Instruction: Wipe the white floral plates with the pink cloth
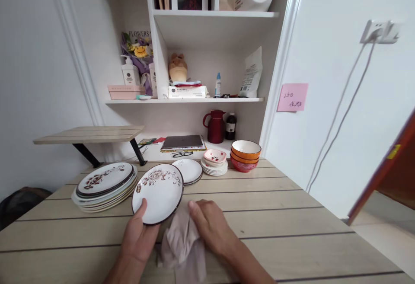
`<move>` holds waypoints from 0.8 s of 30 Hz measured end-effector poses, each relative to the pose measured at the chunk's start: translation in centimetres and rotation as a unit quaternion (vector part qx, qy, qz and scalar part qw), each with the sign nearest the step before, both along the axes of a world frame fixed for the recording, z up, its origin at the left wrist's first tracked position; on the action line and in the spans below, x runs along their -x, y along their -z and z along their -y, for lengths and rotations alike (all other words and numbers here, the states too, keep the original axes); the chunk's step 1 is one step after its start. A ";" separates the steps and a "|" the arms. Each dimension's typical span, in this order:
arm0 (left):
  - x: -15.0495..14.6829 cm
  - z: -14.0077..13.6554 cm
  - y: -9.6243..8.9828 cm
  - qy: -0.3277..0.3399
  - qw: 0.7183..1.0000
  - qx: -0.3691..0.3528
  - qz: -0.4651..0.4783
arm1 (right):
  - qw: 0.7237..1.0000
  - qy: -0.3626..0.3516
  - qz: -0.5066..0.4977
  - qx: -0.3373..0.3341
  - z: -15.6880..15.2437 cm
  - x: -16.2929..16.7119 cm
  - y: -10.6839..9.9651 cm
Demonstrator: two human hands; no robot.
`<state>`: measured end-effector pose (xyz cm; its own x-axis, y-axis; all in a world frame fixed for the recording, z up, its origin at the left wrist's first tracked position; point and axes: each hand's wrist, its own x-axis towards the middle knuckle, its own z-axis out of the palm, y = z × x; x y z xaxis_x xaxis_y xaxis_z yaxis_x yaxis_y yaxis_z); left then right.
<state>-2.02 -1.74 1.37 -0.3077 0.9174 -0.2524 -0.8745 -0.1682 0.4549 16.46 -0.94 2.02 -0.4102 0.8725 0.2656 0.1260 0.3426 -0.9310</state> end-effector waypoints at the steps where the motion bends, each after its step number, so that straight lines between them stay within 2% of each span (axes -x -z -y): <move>1: -0.1 0.0 0.0 0.006 1.000 -0.006 0.003 | 0.998 0.063 0.004 -0.025 -0.1 -0.1 -0.1; 3: -0.2 0.0 0.1 0.010 1.000 -0.011 0.004 | 0.981 0.163 0.024 -0.107 -0.1 -0.3 -0.4; 4: -0.3 0.1 0.0 0.006 1.000 -0.010 0.004 | 0.975 0.175 0.022 -0.138 -0.1 -0.3 -0.7; 5: -0.3 0.1 -0.1 0.000 1.000 -0.007 0.005 | 0.974 0.157 0.029 -0.159 0.0 -0.4 -0.9; 8: -0.1 0.2 -0.5 -0.019 1.000 -0.001 0.018 | 0.976 -0.010 0.126 -0.176 0.3 -0.5 -1.1; 10: 0.2 0.3 -0.8 -0.022 0.999 -0.007 0.031 | 0.954 -0.107 0.219 -0.174 0.5 -0.4 -0.7; 12: 0.3 0.4 -1.0 -0.008 0.999 -0.027 0.044 | 0.934 -0.142 0.278 -0.174 0.9 -0.2 -0.4; 14: 0.0 0.6 -0.9 0.034 0.997 -0.047 0.054 | 0.929 -0.173 0.282 -0.168 1.2 0.1 -0.3; 17: -1.0 1.0 -0.5 0.120 0.991 -0.035 0.042 | 0.946 -0.220 0.200 -0.130 1.5 0.5 -0.8; 20: -1.9 1.1 0.2 0.176 0.984 0.002 0.009 | 0.954 -0.270 0.130 -0.019 1.1 0.5 -0.8; 22: -2.2 1.0 0.6 0.169 0.985 0.023 -0.009 | 0.947 -0.289 0.104 0.091 0.4 0.0 -0.4; 24: -2.2 0.9 0.8 0.141 0.989 0.040 -0.015 | 0.949 -0.250 0.061 0.181 -0.3 -0.7 0.1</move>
